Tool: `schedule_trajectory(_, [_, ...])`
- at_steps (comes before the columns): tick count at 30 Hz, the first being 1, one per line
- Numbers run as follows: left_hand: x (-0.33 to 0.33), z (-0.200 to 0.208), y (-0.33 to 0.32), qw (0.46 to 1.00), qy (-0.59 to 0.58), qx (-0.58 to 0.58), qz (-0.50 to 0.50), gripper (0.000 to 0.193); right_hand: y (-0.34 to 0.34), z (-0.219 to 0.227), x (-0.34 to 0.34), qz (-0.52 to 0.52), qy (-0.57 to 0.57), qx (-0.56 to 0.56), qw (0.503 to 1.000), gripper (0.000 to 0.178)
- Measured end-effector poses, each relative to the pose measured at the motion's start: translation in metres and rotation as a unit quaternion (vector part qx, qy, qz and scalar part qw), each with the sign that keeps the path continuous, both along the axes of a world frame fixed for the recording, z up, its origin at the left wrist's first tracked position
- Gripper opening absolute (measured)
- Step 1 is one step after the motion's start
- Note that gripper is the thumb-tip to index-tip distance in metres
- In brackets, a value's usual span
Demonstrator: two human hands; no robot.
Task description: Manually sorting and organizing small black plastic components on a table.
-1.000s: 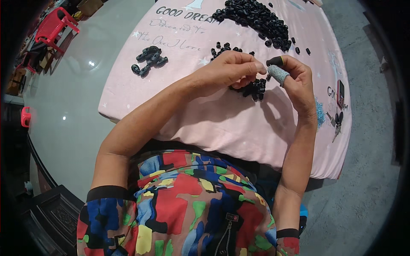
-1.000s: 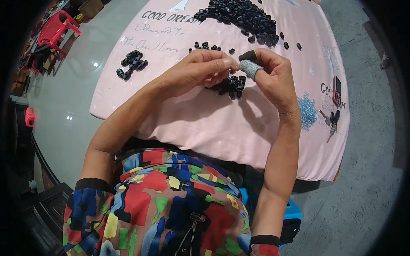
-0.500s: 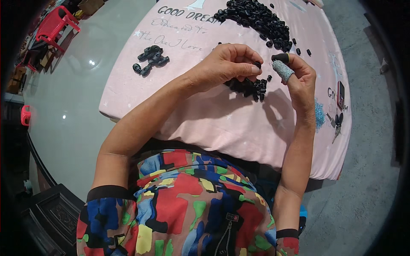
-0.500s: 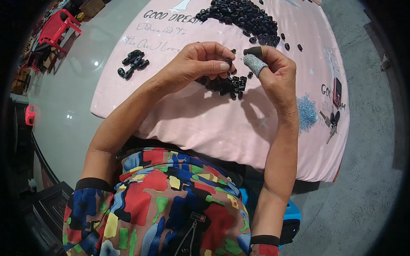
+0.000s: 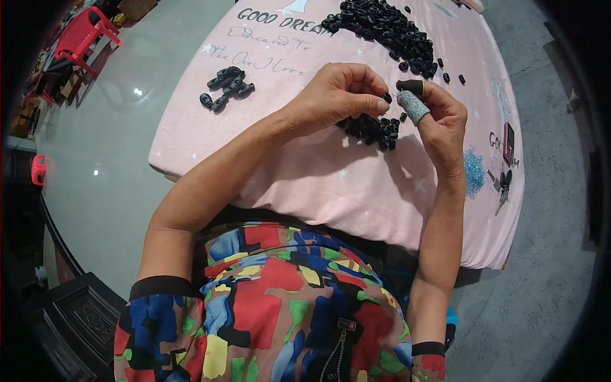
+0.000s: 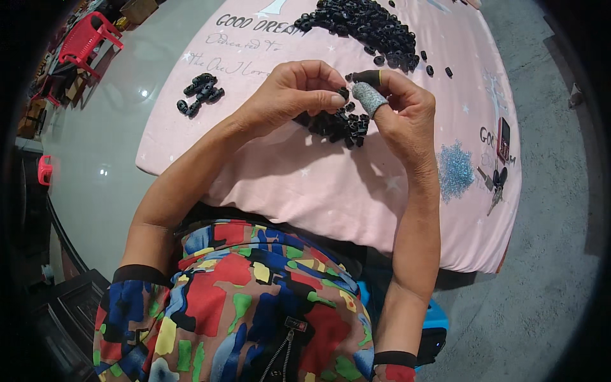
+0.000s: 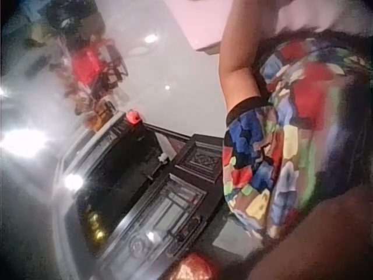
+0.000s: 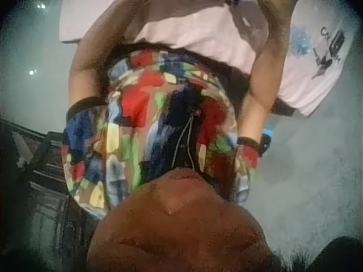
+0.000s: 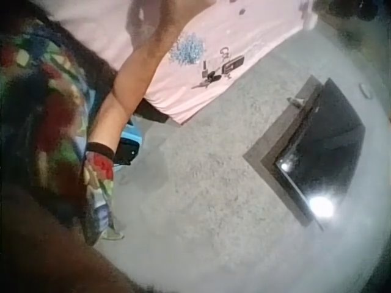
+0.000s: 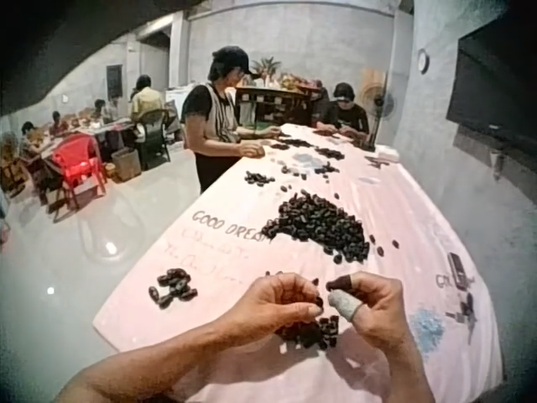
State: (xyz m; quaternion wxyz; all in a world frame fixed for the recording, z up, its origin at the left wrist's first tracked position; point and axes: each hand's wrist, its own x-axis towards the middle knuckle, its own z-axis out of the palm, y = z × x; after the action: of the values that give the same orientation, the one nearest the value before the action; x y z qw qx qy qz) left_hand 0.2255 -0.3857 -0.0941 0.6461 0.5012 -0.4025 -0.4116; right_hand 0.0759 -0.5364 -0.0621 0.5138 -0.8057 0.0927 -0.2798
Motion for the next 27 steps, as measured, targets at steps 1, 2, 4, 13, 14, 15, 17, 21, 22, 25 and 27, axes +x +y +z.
schedule_trajectory(1, [0.0,0.001,0.001,1.0,0.0,0.0,0.0,0.026,0.0,-0.001,0.0,0.0,0.0,0.0,1.0,0.014])
schedule_trajectory(2, [-0.001,0.002,0.002,1.0,0.006,-0.001,0.002,0.025,0.0,-0.002,0.001,0.002,-0.002,-0.009,1.0,0.014])
schedule_trajectory(4, [-0.001,0.003,0.002,1.0,0.013,-0.004,0.003,0.024,0.0,-0.004,0.001,0.003,-0.004,-0.019,1.0,0.015])
schedule_trajectory(13, [-0.001,0.004,0.003,1.0,0.021,0.001,-0.009,0.023,-0.004,-0.005,0.001,0.017,0.004,-0.107,0.994,0.029])
schedule_trajectory(14, [-0.001,0.004,0.003,1.0,0.016,0.0,-0.008,0.023,-0.004,-0.005,0.001,0.022,-0.002,-0.102,0.995,0.031])
schedule_trajectory(15, [0.0,0.004,0.003,1.0,0.011,0.0,-0.007,0.023,-0.004,-0.005,0.001,0.028,-0.008,-0.096,0.995,0.033])
schedule_trajectory(17, [0.001,0.002,0.002,1.0,0.015,-0.004,-0.015,0.023,-0.007,-0.004,-0.001,0.041,-0.008,-0.106,0.994,0.032])
schedule_trajectory(21, [0.005,0.0,0.001,0.999,0.034,-0.015,-0.017,0.023,-0.005,0.003,-0.001,-0.006,-0.004,-0.082,0.997,0.025])
schedule_trajectory(22, [0.006,0.0,0.001,0.999,0.035,-0.016,-0.017,0.023,-0.013,0.001,-0.002,-0.035,0.009,-0.075,0.997,0.02])
schedule_trajectory(25, [0.009,0.0,0.0,1.0,0.026,-0.006,-0.008,0.023,-0.034,-0.005,-0.009,-0.1,0.098,-0.095,0.986,0.017])
schedule_trajectory(27, [0.008,0.0,0.001,1.0,0.024,-0.011,-0.005,0.024,-0.035,-0.004,-0.014,-0.094,0.202,-0.102,0.97,0.02])
